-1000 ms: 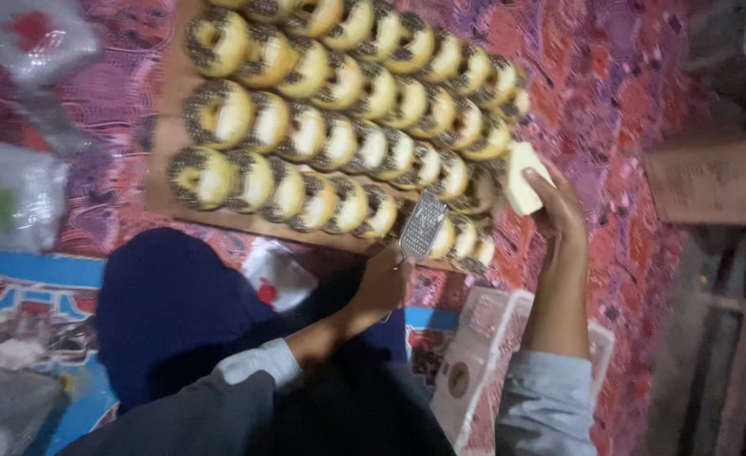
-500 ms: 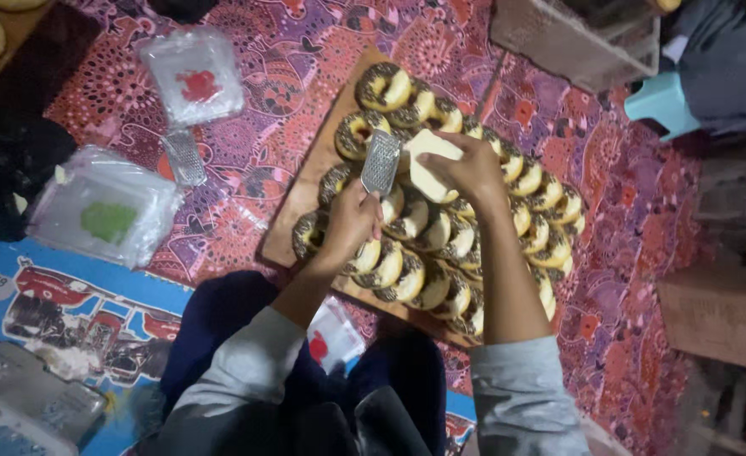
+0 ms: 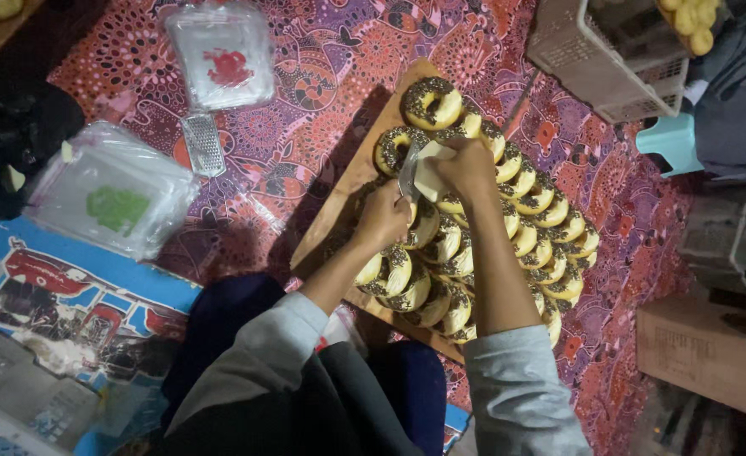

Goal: The person grates a block of white cheese over rows of crescent-shaped pastries on a wooden board, then places individual pastries into small plastic bags. The workspace includes trays of pastries, a grater, and plastic bags on a patterned floor covering.

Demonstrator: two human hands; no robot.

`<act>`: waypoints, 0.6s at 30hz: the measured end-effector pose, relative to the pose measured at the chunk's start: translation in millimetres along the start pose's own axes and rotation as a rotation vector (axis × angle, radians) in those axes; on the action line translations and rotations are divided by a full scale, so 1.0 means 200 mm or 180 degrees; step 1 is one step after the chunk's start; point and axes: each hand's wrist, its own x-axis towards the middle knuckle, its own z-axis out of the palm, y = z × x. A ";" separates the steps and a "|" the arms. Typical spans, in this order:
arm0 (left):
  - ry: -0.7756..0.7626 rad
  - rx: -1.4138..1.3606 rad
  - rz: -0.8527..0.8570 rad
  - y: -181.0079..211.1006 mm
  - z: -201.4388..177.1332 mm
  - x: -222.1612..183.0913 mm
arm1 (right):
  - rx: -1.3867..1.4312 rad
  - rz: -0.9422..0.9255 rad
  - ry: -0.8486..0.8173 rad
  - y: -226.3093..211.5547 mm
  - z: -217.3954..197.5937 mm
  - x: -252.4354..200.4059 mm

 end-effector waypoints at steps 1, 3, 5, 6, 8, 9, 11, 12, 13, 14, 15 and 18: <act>-0.0003 0.0024 -0.0032 -0.01 -0.01 0.00 | -0.0033 -0.0032 0.0024 0.01 0.02 0.01; -0.0027 0.0010 -0.0027 -0.02 -0.02 0.01 | -0.0034 0.0008 0.0028 0.03 0.05 0.05; -0.0074 -0.0055 0.0020 -0.03 -0.03 0.00 | 0.0042 0.0174 -0.0027 0.05 0.08 0.09; -0.0077 -0.0055 0.0047 -0.04 -0.04 0.00 | 0.0015 0.0111 -0.0029 0.06 0.10 0.11; -0.0078 -0.0045 0.0106 -0.04 -0.05 -0.05 | -0.0029 -0.0018 -0.0030 0.07 0.12 0.15; -0.0089 -0.0056 0.0074 -0.04 -0.06 -0.07 | -0.0102 -0.0036 -0.0041 0.08 0.12 0.17; -0.0127 -0.0079 0.0004 -0.03 -0.07 -0.15 | -0.0250 -0.0052 -0.0055 0.09 0.12 0.18; -0.0132 -0.0275 -0.0082 -0.03 -0.09 -0.21 | -0.0108 0.0021 -0.0100 0.09 0.11 0.18; -0.0138 -0.0471 -0.0170 -0.03 -0.10 -0.27 | 0.0035 0.0093 -0.0145 0.09 0.09 0.18; -0.0154 -0.0665 -0.0269 -0.03 -0.12 -0.33 | 0.0178 0.0178 -0.0193 0.10 0.07 0.17; -0.0171 -0.0589 -0.0229 -0.03 -0.13 -0.37 | 0.0164 0.0229 -0.0235 0.10 0.04 0.16; -0.0279 -0.0499 -0.0159 -0.03 -0.14 -0.45 | 0.0455 0.0366 -0.0365 0.13 -0.07 0.09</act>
